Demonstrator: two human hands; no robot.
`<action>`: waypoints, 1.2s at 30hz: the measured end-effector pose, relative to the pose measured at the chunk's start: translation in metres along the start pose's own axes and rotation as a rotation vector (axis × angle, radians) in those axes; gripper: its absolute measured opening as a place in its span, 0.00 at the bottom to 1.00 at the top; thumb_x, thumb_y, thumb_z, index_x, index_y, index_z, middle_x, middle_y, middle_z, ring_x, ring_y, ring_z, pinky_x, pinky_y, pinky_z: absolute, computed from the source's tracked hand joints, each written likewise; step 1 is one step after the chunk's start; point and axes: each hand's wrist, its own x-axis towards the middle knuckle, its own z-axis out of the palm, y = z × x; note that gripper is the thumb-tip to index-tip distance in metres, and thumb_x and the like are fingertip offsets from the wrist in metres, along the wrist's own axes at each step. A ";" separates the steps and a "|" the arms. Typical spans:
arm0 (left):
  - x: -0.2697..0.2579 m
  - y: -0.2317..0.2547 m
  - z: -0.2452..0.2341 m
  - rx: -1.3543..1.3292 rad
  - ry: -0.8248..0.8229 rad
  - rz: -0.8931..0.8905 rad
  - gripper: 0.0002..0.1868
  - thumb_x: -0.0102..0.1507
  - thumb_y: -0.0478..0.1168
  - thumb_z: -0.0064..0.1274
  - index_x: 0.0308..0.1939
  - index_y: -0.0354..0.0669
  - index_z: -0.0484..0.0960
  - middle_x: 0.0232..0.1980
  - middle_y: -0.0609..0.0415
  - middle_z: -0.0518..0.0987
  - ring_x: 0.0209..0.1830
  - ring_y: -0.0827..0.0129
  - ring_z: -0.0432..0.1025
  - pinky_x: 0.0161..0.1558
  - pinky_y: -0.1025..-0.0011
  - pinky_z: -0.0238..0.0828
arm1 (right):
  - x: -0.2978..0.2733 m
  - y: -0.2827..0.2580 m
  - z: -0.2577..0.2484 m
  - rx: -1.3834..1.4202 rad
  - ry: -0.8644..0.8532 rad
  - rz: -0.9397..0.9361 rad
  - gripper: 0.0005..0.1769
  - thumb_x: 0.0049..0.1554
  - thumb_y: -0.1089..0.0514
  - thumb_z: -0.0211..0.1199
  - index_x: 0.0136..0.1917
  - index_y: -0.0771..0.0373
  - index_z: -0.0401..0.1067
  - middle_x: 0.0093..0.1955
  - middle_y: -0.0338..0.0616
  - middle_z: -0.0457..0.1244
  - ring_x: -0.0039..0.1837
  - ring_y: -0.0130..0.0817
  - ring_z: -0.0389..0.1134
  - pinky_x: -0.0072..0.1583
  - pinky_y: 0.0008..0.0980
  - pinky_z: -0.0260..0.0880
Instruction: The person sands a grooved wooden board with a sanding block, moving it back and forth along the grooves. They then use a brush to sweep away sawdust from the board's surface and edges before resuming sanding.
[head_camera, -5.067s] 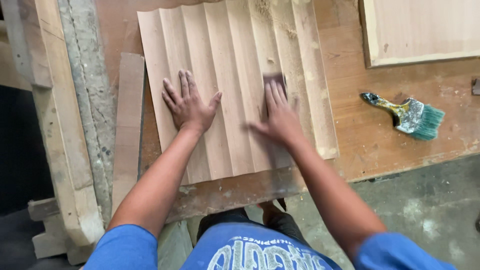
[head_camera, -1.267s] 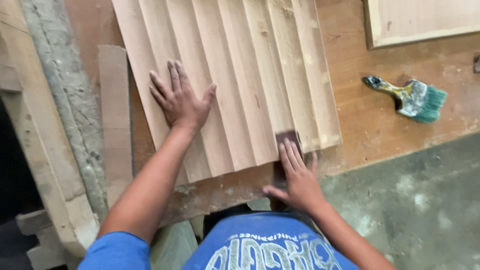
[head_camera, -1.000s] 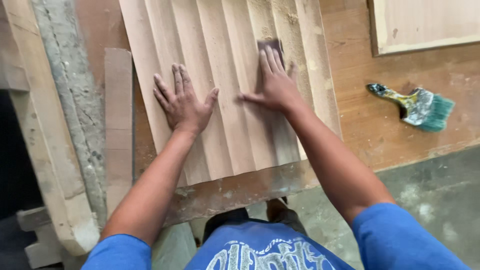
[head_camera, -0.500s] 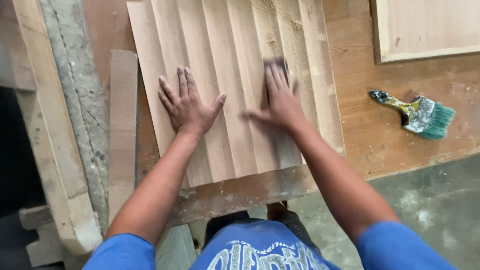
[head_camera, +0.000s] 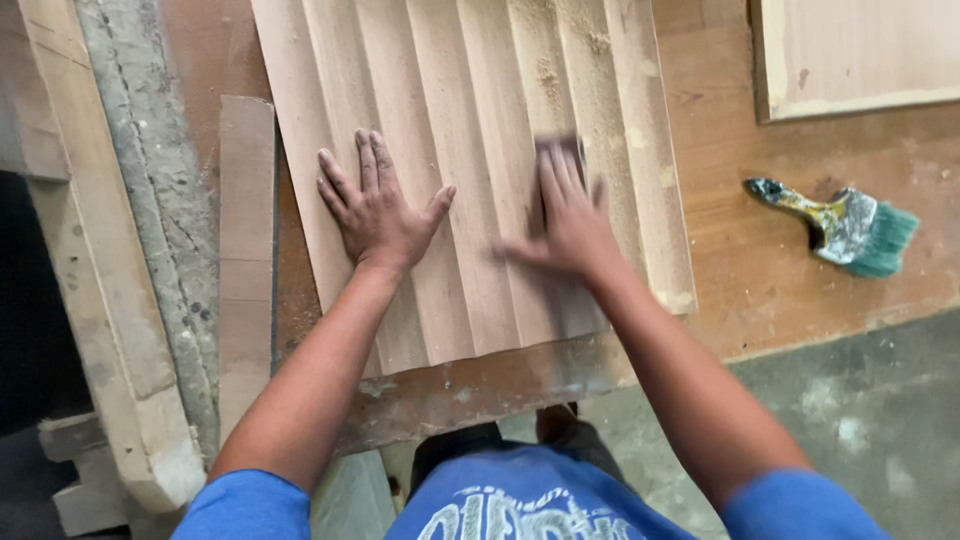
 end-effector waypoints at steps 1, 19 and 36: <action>0.005 -0.001 0.002 -0.001 0.008 -0.010 0.63 0.56 0.78 0.44 0.82 0.40 0.47 0.85 0.51 0.44 0.80 0.28 0.31 0.75 0.37 0.24 | 0.027 -0.006 -0.013 -0.003 0.001 -0.013 0.78 0.41 0.10 0.59 0.84 0.62 0.39 0.87 0.52 0.36 0.86 0.47 0.37 0.75 0.76 0.38; -0.002 -0.004 0.002 -0.016 0.028 0.020 0.65 0.54 0.79 0.47 0.81 0.39 0.50 0.85 0.50 0.47 0.79 0.26 0.32 0.75 0.36 0.24 | 0.055 0.015 0.005 0.001 0.147 -0.058 0.69 0.48 0.15 0.63 0.83 0.63 0.48 0.85 0.54 0.42 0.85 0.48 0.42 0.72 0.81 0.42; -0.003 -0.001 0.003 -0.031 -0.005 0.007 0.65 0.54 0.80 0.45 0.81 0.40 0.48 0.85 0.51 0.45 0.79 0.27 0.31 0.75 0.37 0.24 | 0.041 0.016 -0.003 0.002 -0.016 0.031 0.70 0.47 0.13 0.57 0.85 0.55 0.38 0.88 0.42 0.35 0.87 0.35 0.33 0.74 0.79 0.33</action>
